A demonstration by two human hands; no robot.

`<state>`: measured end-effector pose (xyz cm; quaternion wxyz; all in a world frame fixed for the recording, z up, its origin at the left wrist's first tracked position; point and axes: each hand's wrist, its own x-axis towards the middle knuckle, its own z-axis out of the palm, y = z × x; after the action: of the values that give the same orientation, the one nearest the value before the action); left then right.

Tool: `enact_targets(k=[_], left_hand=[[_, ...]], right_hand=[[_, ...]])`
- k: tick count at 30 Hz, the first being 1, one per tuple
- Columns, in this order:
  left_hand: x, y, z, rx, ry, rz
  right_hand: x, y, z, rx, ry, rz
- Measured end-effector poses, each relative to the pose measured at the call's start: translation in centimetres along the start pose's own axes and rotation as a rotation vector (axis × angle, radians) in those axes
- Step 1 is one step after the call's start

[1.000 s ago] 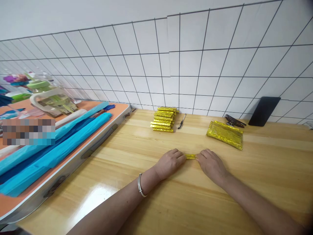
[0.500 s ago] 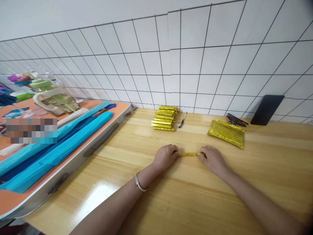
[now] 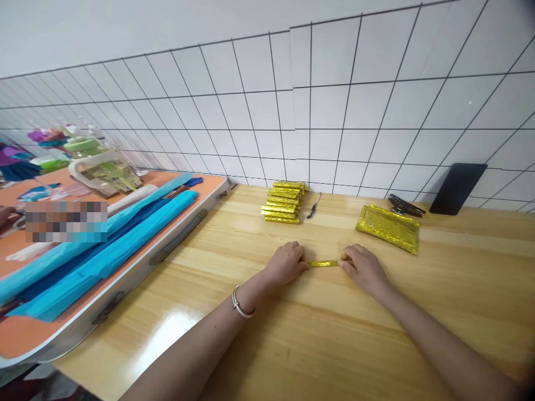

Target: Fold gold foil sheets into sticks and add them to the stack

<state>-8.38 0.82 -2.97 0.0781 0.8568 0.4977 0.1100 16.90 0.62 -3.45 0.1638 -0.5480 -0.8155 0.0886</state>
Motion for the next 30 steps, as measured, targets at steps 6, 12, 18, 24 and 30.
enact_targets(k=[6, 12, 18, 24, 30], left_hand=[[-1.4, 1.1, 0.5, 0.076, 0.037, 0.134], [-1.4, 2.4, 0.2, 0.174, 0.053, 0.395], [-0.5, 4.3, -0.4, 0.098, 0.066, 0.316], [-0.5, 5.0, -0.3, 0.106, 0.106, 0.339], [-0.6, 4.9, -0.7, 0.138, 0.096, 0.346]], right_hand=[[-0.6, 0.0, 0.4, 0.047, 0.065, -0.153], [-1.3, -2.7, 0.1, -0.056, 0.051, -0.359], [-1.7, -2.8, -0.2, -0.073, 0.136, -0.402], [-1.9, -3.4, -1.0, -0.13, 0.025, -0.375], [-1.4, -3.6, -1.6, -0.159, -0.123, -0.333]])
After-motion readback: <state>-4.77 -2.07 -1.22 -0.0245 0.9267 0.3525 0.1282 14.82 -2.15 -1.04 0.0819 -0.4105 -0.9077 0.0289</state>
